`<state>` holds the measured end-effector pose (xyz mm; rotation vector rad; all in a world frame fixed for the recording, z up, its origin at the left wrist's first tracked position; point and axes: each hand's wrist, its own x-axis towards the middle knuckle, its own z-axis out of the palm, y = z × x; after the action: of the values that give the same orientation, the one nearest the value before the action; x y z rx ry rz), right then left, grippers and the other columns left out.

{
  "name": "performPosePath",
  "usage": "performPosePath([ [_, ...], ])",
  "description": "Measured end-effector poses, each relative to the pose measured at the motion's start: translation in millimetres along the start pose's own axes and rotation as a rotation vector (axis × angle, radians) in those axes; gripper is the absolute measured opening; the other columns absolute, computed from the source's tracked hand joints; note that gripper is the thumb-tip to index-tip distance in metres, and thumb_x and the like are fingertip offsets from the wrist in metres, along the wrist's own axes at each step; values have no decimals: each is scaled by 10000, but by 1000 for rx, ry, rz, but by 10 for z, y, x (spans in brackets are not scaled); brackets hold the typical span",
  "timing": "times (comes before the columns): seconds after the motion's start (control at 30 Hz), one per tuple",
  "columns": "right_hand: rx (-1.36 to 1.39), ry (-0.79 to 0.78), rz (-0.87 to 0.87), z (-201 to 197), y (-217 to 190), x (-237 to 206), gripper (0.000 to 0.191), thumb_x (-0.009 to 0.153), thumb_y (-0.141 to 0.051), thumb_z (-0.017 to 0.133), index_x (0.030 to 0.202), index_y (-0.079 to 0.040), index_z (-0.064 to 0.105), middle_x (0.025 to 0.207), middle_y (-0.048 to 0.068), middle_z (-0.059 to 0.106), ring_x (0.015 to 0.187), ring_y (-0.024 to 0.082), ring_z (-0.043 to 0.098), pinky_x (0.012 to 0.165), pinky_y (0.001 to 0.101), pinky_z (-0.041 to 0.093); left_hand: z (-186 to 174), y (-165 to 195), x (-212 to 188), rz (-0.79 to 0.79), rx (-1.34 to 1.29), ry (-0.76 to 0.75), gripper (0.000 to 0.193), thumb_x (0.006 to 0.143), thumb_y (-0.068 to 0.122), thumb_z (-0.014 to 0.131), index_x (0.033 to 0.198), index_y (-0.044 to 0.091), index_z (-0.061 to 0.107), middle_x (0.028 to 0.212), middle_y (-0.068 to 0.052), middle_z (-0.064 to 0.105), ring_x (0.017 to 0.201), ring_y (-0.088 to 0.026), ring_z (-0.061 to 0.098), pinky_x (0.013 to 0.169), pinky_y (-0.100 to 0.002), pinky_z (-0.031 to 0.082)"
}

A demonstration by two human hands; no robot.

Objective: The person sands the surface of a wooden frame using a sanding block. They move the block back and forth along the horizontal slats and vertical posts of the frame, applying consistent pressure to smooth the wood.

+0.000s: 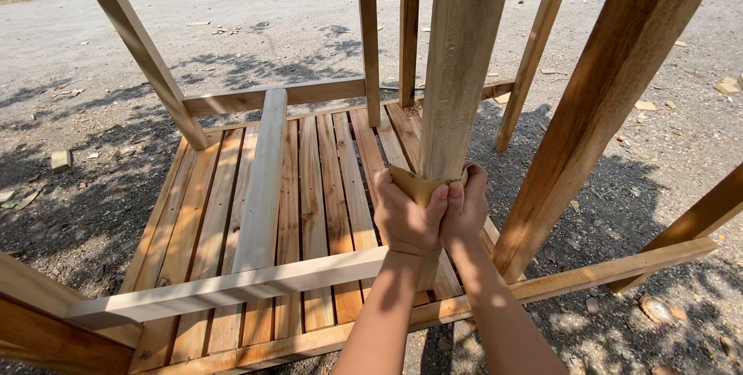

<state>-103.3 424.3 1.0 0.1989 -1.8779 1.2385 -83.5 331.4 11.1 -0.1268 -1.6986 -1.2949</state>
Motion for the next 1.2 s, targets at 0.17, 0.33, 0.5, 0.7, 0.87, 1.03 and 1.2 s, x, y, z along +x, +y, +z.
performPosePath([
  [0.17, -19, -68, 127, -55, 47, -259, 784, 996, -727, 300, 1354, -51, 471, 1115, 238, 693, 1007, 424, 708, 846, 466, 551, -65, -81, -122, -35, 192, -87, 983, 737, 778, 698, 1241, -35, 474, 1037, -152, 641, 858, -351, 695, 702, -429, 566],
  [0.33, 150, -2, -96, -63, -295, 839, 741, 1092, -656, 381, 1407, 15, 398, 1269, 239, 642, 1157, 336, 668, 965, 433, 541, 319, 447, 725, 73, 42, 138, 914, 831, 713, 721, 1318, -3, 428, 1063, -151, 684, 920, -332, 723, 775, -424, 578],
  [0.5, 175, -8, -126, -16, -159, 654, 770, 1072, -667, 397, 1405, 27, 411, 1263, 247, 639, 1144, 352, 669, 963, 435, 542, 217, 369, 554, 35, 5, 85, 918, 842, 715, 713, 1328, -3, 412, 1051, -153, 688, 909, -331, 723, 765, -422, 583],
  [0.7, 33, -97, 38, -29, 158, -333, 758, 1022, -668, 318, 1371, -5, 431, 1096, 200, 672, 973, 370, 700, 813, 434, 543, -168, 37, -138, -47, 183, -128, 921, 745, 764, 702, 1179, -11, 456, 925, -169, 660, 791, -368, 694, 669, -442, 569],
  [0.87, 145, -8, -74, -79, -302, 591, 765, 1055, -712, 366, 1335, -4, 440, 1151, 208, 665, 1064, 312, 688, 897, 428, 548, 132, 426, 558, 71, 114, 51, 918, 816, 747, 682, 1284, -1, 427, 1006, -160, 682, 857, -367, 707, 712, -449, 558],
  [1.03, 230, -25, -121, -76, -473, 992, 809, 1048, -738, 388, 1372, 3, 407, 1197, 210, 666, 1094, 320, 689, 915, 412, 567, 299, 514, 871, 105, -47, 145, 879, 878, 716, 687, 1326, 11, 412, 1099, -159, 695, 965, -342, 734, 796, -422, 587],
  [1.2, 34, -113, 30, -45, -35, -45, 866, 985, -755, 242, 1418, -20, 393, 1131, 219, 688, 1019, 390, 703, 838, 437, 539, -81, 90, 33, 54, 102, 8, 915, 772, 739, 712, 1240, -4, 455, 938, -148, 672, 796, -354, 708, 681, -418, 577],
])
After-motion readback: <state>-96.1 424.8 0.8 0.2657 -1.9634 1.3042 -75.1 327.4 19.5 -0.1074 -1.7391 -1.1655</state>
